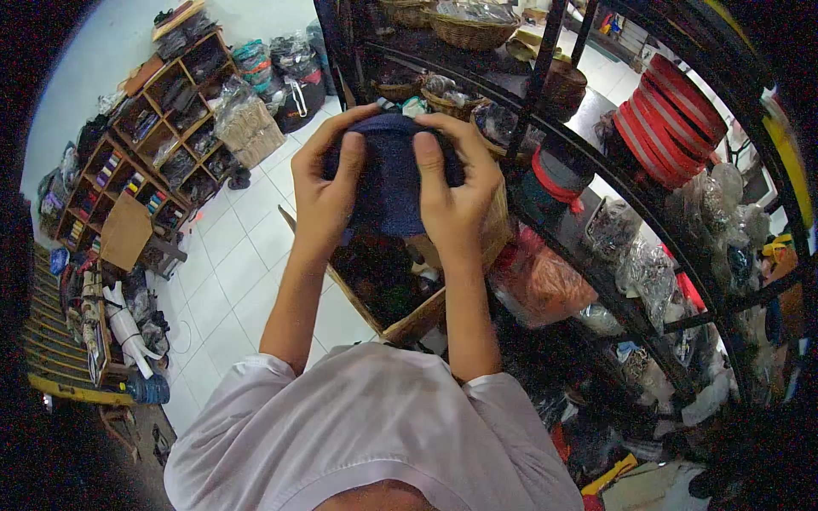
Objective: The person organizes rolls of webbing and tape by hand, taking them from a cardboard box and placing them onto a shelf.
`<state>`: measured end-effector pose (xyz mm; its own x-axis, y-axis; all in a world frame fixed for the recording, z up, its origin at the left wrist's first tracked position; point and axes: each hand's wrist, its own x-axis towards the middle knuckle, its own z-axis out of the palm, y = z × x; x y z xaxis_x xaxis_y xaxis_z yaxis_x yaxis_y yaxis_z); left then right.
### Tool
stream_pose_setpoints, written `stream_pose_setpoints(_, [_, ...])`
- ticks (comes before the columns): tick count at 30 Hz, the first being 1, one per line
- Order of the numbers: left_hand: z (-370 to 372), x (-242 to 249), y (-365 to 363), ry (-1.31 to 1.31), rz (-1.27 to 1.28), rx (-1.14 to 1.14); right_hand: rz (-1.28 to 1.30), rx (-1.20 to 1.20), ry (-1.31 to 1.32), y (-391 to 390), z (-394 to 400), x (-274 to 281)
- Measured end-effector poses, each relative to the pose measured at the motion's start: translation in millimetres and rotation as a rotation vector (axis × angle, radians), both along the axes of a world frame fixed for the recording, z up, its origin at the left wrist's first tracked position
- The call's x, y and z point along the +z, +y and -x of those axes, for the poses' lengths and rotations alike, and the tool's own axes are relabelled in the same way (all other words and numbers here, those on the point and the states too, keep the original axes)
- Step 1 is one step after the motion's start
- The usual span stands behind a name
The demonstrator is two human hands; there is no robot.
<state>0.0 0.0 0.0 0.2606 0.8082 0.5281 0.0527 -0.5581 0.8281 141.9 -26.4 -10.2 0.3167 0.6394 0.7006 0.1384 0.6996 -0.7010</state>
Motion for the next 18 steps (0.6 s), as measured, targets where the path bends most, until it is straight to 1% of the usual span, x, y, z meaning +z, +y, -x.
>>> stream_pose_setpoints(2, [-12, -3, -3, -0.308, -0.115, 0.134, 0.057, -0.088, 0.209, 3, 5, 5])
stream_pose_setpoints(3, [-27, -6, -20, -0.283, -0.115, 0.137, 0.06, -0.083, 0.234, -9, 5, 2])
stream_pose_setpoints(5, [-55, -14, -35, -0.731, 0.102, 0.229, -0.011, -0.305, 0.379, -7, 14, -6])
stream_pose_setpoints(6, [-63, -6, -45, -0.861, 0.186, 0.227, -0.011, -0.402, 0.372, -7, 16, -11])
stream_pose_setpoints(7, [-64, -8, -43, -0.863, 0.179, 0.234, -0.012, -0.393, 0.372, -9, 19, -16])
stream_pose_setpoints(9, [-60, -8, -36, -0.774, 0.128, 0.274, -0.019, -0.548, 0.352, -18, 25, -21])
stream_pose_setpoints(10, [-54, -3, -35, -0.713, 0.084, 0.305, 0.081, -0.366, 0.457, -25, 25, -22])
stream_pose_setpoints(11, [-46, 4, -36, -0.643, -0.037, 0.336, 0.076, -0.354, 0.463, -29, 20, -22])
stream_pose_setpoints(13, [-20, 17, -34, -0.454, -0.064, 0.253, 0.093, 0.089, 0.376, -30, 2, -23])
stream_pose_setpoints(14, [-13, 18, -34, -0.384, -0.065, 0.17, -0.039, 0.023, 0.25, -21, 0, -25])
stream_pose_setpoints(15, [-9, 15, -32, -0.264, -0.072, 0.137, -0.139, -0.053, 0.298, -4, 18, -18])
stream_pose_setpoints(17, [-9, 17, -35, -0.382, -0.04, 0.151, -0.122, 0.065, 0.009, -18, -2, 8])
stream_pose_setpoints(18, [-6, 19, -37, -0.384, -0.041, 0.142, -0.124, 0.056, 0.006, -20, -6, 10])
